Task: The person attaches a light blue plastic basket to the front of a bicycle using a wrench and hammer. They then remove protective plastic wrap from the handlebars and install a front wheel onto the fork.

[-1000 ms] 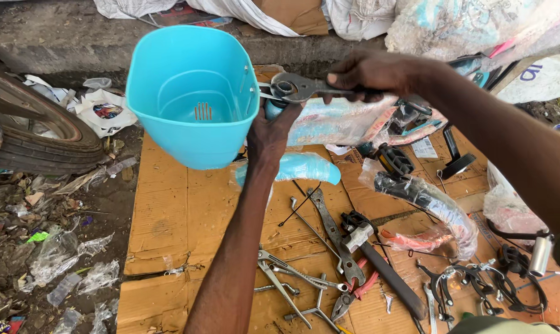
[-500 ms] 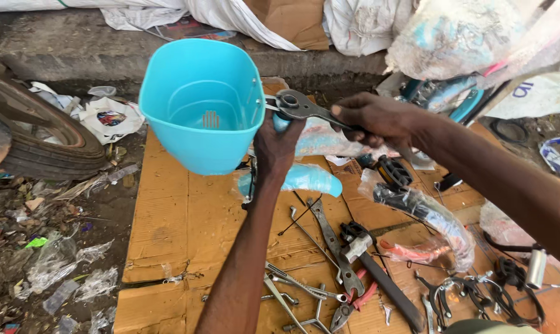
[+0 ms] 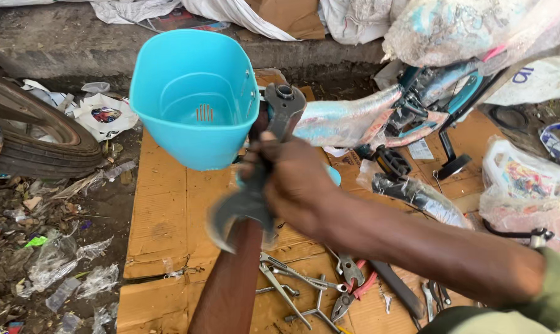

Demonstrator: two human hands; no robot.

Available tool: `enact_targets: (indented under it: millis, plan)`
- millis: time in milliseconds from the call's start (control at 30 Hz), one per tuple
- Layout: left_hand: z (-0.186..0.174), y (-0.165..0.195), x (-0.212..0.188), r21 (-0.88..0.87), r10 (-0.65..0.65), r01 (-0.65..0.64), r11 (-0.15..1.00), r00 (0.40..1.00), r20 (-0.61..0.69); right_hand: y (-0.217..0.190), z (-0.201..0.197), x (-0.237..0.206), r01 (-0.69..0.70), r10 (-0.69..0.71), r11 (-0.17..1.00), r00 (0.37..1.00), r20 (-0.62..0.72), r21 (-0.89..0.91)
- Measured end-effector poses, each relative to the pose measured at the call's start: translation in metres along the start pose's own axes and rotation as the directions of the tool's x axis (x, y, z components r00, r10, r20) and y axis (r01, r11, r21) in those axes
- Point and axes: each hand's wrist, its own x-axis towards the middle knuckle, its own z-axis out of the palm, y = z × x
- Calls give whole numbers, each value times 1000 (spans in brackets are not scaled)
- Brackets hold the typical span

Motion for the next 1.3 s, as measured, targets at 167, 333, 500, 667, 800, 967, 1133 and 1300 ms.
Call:
enact_targets:
  millis: [167, 333, 500, 667, 800, 967, 1133, 1300]
  plan:
    - [28, 3, 39, 848, -90, -181, 498, 962, 258, -42, -38, -31, -20, -11, 886, 998, -64, -463]
    - [29, 6, 40, 809, -115, -164, 564, 955, 273, -112, -70, 18, 33, -65, 364, 998, 10, -931]
    - [25, 0, 42, 749, -55, -241, 617, 936, 346, -161, -80, 59, 64, 49, 80, 996, 68, -995]
    - [25, 1, 37, 807, -102, -193, 557, 949, 297, -176, -66, 75, 92, 131, -28, 988, 88, -995]
    - [28, 2, 33, 779, -62, -236, 581, 942, 331, -167, -87, 81, 121, 182, 99, 974, 137, -988]
    - [22, -2, 41, 815, -59, -313, 487, 920, 388, -124, -69, 29, -118, 165, 466, 985, -45, -877]
    - [15, -5, 21, 719, 95, -333, 609, 931, 351, -18, 19, -4, -7, 14, 999, 991, 134, -46]
    - [31, -7, -16, -32, 317, -316, 948, 947, 45, 7, -1, -4, -105, 114, 987, 991, 66, -125]
